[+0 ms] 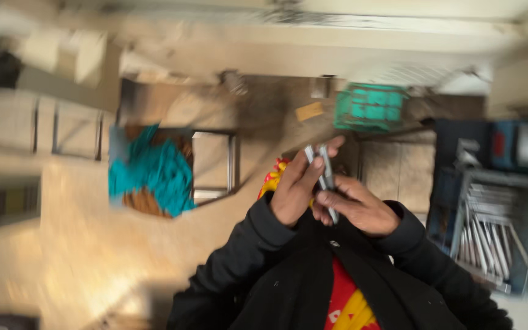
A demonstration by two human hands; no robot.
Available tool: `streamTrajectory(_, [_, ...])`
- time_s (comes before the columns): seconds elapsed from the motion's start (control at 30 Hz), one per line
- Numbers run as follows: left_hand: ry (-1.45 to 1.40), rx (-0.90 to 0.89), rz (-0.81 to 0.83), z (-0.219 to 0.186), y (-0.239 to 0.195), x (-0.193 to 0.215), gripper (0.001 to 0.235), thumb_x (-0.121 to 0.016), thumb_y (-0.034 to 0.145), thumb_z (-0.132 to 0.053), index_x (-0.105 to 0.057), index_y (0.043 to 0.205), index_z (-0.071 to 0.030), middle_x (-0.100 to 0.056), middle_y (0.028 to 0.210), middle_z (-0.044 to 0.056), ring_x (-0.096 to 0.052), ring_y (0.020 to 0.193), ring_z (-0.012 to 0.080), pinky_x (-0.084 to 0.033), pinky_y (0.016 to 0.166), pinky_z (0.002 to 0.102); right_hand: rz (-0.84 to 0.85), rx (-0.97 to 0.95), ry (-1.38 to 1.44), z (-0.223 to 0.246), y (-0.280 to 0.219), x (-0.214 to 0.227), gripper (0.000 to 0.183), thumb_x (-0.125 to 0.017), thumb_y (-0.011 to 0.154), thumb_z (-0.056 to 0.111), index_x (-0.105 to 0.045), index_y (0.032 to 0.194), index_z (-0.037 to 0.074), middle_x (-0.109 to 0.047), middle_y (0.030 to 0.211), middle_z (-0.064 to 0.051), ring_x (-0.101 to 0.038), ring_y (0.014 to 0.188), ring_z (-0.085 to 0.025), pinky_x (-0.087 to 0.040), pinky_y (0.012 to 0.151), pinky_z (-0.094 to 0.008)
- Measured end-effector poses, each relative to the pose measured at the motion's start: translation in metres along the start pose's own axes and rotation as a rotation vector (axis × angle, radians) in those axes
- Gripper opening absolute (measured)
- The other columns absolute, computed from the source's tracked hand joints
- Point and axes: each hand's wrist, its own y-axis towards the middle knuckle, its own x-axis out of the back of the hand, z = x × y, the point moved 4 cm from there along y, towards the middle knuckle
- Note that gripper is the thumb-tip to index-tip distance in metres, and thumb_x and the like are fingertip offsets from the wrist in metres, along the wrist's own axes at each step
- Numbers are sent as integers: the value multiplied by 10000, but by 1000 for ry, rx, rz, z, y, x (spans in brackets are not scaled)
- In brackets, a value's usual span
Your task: The person removes two cylindrical metal parts from a machine, places them on a scale, and then inspects them by hand. The person compares the two parts and places them into a green bin.
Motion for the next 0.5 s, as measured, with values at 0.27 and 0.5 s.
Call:
streamTrajectory(0.27, [1022, -357, 122, -6, 36, -26, 414, -504, 1092, -233, -545, 1441, -16, -543, 1524, 204, -497, 1444, 357, -360, 1200, 435, -668, 313, 482, -41, -69, 130, 224, -527, 1078, 261, -588, 1090, 46, -621, 844, -53, -604, 679, -148, -513, 616, -296])
streamTrajectory(0.5, [1352, -249, 388, 30, 82, -71, 422, -521, 1045, -255, -569, 1427, -82, -491, 1502, 234, -494, 1369, 439, -405, 1120, 479, -1238, 376, 694, -103, -146, 247, 206, -467, 1077, 255, -549, 1125, 73, -633, 957, -68, -642, 794, -171, -585, 710, -337])
